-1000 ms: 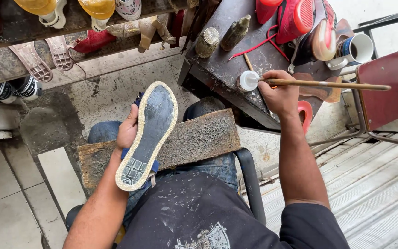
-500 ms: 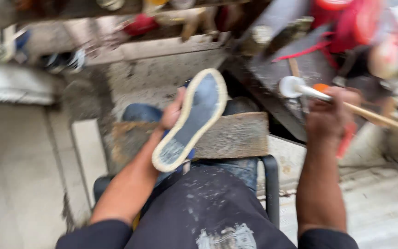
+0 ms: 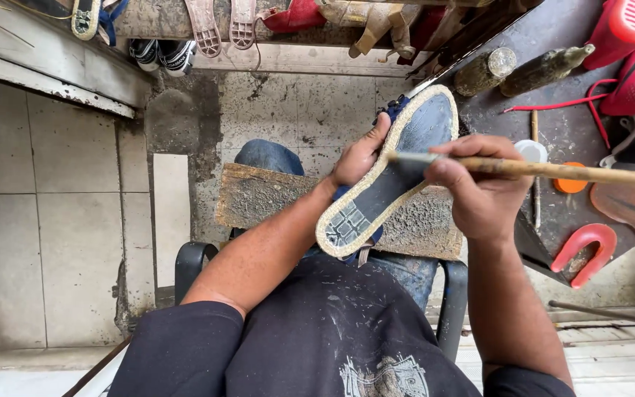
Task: Applying adhesive to a shoe sole using a brush at a repair bench
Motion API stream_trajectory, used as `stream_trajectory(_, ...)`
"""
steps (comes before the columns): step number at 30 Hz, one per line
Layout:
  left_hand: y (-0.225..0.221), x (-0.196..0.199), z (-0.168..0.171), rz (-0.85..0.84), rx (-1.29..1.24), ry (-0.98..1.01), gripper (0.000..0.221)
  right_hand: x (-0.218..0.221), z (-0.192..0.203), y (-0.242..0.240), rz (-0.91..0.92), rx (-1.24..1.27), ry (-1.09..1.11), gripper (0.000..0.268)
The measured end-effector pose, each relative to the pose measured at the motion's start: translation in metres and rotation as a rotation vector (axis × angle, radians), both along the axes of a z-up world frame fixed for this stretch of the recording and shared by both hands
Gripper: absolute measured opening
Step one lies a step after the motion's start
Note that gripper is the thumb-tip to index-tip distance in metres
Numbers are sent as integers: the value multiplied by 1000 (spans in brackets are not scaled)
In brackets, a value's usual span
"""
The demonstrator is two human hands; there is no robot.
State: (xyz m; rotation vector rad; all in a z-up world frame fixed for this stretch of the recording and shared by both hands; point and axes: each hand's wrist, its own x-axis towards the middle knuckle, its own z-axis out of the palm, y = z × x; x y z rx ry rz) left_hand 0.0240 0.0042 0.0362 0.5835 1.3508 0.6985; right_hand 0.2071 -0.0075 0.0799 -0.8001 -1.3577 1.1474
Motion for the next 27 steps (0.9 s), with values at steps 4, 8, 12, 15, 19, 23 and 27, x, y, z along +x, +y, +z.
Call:
stream_trajectory(4,0,3,-7,15,59,-101,73,-1,7,5,39,49,-9,26)
stream_trajectory(8,-2,-1,-24,-94,292,-297,67,3,5,24,-14,114,-59,25)
stream_trajectory(12,0,-4,-43,-61,318,-366,69,-4,6,15,5,138,-44,23)
stream_trajectory(15,-5,-9,-9,-4,289,-392,69,-12,-1,-2,-9,149,-73,23)
stream_trajectory(19,-4,-9,-12,52,255,-362,70,-26,-1,-32,-21,99,-55,22)
stream_trajectory(23,-3,-3,-31,106,243,-370,71,-46,7,-56,51,182,-67,22)
stream_trajectory(27,-8,9,-7,200,218,-493,64,-38,12,-55,179,185,-26,24)
